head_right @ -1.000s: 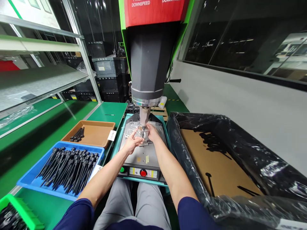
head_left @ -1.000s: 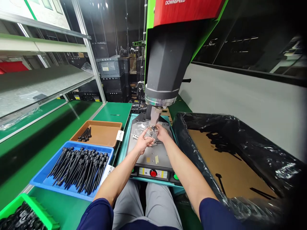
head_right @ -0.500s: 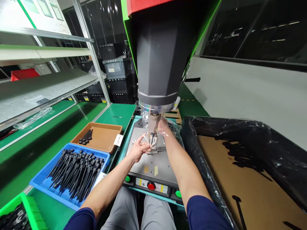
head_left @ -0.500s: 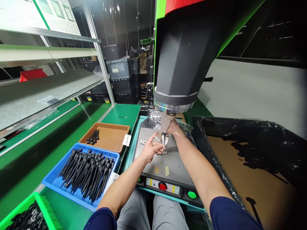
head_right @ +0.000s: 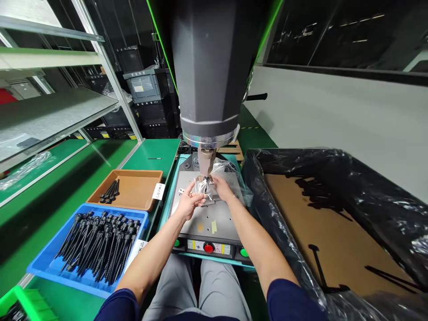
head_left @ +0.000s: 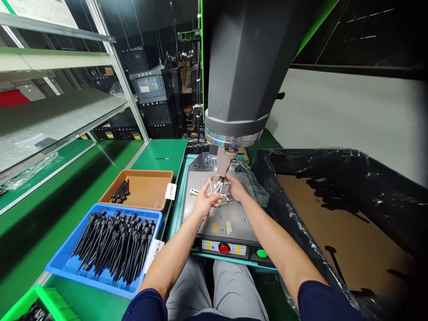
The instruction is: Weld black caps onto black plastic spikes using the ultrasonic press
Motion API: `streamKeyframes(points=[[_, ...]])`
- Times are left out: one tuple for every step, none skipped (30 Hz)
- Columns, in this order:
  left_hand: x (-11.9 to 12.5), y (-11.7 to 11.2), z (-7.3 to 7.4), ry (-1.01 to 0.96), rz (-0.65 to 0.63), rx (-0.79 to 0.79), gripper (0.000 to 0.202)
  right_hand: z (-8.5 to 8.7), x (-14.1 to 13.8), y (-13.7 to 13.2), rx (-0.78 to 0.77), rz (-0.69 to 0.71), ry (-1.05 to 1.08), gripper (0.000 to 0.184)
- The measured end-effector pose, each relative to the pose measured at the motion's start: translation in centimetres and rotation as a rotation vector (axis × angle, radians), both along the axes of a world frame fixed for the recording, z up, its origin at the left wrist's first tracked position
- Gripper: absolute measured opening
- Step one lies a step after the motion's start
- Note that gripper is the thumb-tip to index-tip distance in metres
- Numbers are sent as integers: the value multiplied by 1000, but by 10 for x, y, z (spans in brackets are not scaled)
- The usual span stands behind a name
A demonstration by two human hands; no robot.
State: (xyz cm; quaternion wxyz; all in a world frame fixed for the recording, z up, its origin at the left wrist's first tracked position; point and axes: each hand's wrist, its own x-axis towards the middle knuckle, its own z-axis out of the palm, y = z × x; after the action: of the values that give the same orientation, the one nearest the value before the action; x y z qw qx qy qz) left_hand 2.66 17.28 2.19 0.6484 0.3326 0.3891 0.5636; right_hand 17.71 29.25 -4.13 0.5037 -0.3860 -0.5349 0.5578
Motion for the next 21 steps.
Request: streamKeyframes(points=[[0, 0, -1, -2, -1, 1, 102, -5, 4, -11, -9, 6, 0, 38], [0, 0, -2, -5, -3, 3, 101, -11, 8, -23, -19, 8, 3, 39], [1, 1, -2, -8, -5, 5, 100, -17, 12, -35, -30, 4, 13, 40], [1, 1, -3, -10, -6, 5, 100, -22, 15, -48, -45, -3, 31, 41], [1, 1, -3, -11, -7, 3, 99, -27, 17, -61, -62, -10, 55, 43], [1, 1, -3, -13, -8, 3, 99, -30, 20, -73, -83, -14, 84, 47], [1, 0, -3, -15, -9, 3, 99, -33, 22, -85, -104, -14, 114, 51], [1, 0, -4, -18, -9, 6, 99, -34, 23, -96, -123, -8, 140, 54], [1, 0, -4, -22, -10, 9, 99, -35, 25, -106, -140, 3, 161, 57], [1, 0, -4, -26, -12, 15, 99, -35, 26, -115, -156, 15, 178, 59], [2, -1, -4, -27, -15, 19, 99, -34, 27, -122, -171, 21, 190, 60], [2, -1, -4, -24, -20, 21, 98, -34, 28, -129, -183, 23, 196, 60], [3, -2, -5, -18, -23, 19, 97, -33, 28, -133, -193, 18, 198, 60], [3, -3, -5, -9, -25, 17, 94, -32, 28, -137, -202, 12, 201, 61], [4, -4, -5, 2, -26, 14, 92, -32, 28, -140, -209, 5, 206, 60], [5, -4, -5, 14, -23, 9, 90, -32, 28, -143, -217, 0, 212, 60], [5, -5, -5, 27, -20, 4, 89, -31, 28, -146, -225, -3, 218, 58], [6, -6, -5, 39, -18, 0, 88, -30, 28, -149, -233, -2, 220, 56], [6, -6, -4, 52, -19, -4, 88, -29, 28, -153, -241, 2, 216, 54], [5, -7, -3, 63, -20, -9, 89, -28, 29, -157, -250, 4, 204, 52], [4, -9, -3, 75, -22, -14, 90, -26, 29, -161, -257, 2, 187, 50]])
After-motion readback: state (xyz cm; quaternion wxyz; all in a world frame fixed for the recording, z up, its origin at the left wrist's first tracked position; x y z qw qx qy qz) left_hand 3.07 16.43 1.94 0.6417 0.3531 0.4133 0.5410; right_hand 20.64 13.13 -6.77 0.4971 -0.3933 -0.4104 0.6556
